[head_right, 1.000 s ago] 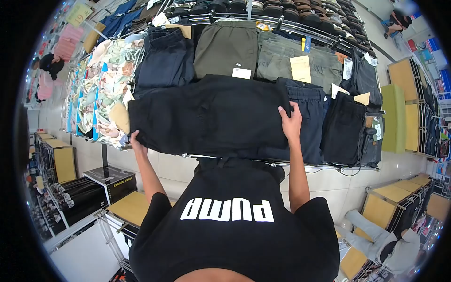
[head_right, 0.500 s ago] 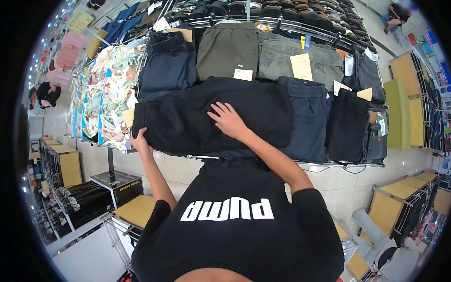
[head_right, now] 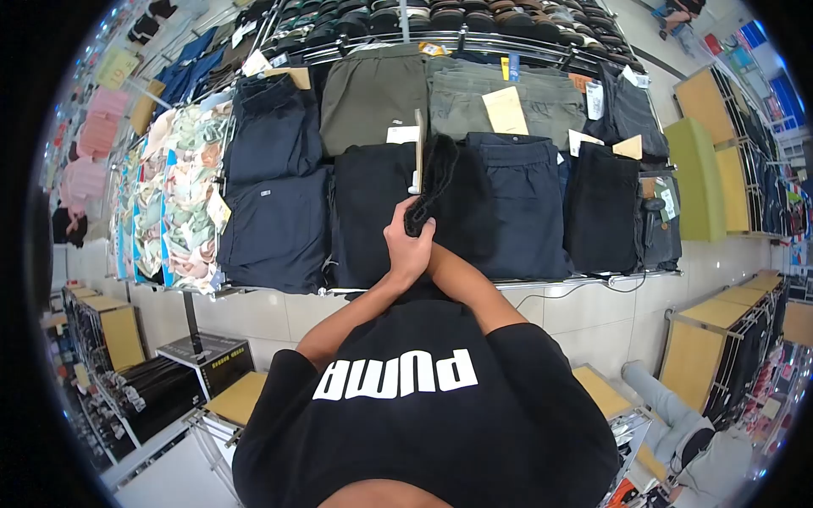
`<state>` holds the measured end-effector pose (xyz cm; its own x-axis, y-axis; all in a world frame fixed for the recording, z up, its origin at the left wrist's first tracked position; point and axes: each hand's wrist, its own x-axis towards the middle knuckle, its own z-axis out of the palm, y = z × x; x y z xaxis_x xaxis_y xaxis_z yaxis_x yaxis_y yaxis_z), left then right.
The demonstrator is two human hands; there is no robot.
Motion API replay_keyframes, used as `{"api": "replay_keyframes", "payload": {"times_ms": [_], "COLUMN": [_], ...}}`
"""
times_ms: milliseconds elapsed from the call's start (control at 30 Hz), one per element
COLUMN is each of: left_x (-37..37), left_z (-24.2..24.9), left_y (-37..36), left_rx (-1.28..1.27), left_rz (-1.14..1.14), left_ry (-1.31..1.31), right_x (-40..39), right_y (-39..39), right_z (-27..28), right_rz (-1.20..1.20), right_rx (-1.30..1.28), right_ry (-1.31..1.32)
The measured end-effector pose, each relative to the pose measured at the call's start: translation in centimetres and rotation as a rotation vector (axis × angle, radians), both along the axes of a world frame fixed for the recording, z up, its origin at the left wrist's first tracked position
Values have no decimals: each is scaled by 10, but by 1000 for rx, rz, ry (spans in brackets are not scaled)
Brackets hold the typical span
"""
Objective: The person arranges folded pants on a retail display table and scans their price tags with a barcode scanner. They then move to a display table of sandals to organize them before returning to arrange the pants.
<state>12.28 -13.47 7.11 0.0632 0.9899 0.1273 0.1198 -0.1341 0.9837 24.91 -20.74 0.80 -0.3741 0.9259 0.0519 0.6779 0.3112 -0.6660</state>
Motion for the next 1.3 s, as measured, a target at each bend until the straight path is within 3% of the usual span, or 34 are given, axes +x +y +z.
{"api": "replay_keyframes", "payload": {"times_ms": [133, 200, 267, 333, 367, 400, 433, 467, 533, 667, 767, 867, 967, 1133, 1200, 1300], "left_x": [10, 11, 13, 9, 6, 2, -3, -12, -33, -84, -114, -130, -127, -136, -135, -128], "left_z": [-11, -28, -39, -40, -39, -38, -37, -35, -27, -40, -68, -96, -87, -106, -105, -95], "left_y": [-4, 1, 5, 9, 10, 12, 14, 16, 20, 28, 24, 13, 7, 16, 13, 13], "left_rx": [110, 152, 121, 104, 101, 76, 50, 37, 61, 213, 51, -218, -384, -390, -402, -380], "left_rz": [-170, -449, -577, -803, -803, -835, -868, -830, -671, -172, 97, 175, 139, 94, 82, 85], "left_ry": [102, 200, 243, 606, 606, 494, 384, 299, 171, 516, 645, 503, 517, 581, 601, 641], "right_x": [-8, -8, -4, -5, -6, -5, -3, -2, -10, -78, -52, -21, 18, 36, 48, 73], "right_y": [3, -1, 0, 5, 7, 6, 3, 1, 0, 98, 67, 59, 8, 5, 16, 26], "right_z": [13, 13, 10, 17, 22, 13, -4, -16, -27, -46, -60, -74, -86, -74, -44, -18], "right_rz": [-69, -94, 45, 144, 243, 243, 198, 149, 107, -34, -124, -208, -283, -504, -883, -869], "right_rx": [-258, -325, -459, -488, -514, -513, -437, -360, -336, -243, -177, -114, -53, -25, -381, -494], "right_ry": [238, 302, -67, -212, -354, -350, -186, -23, -26, -67, -106, -159, -205, -107, 1340, 1446]}}
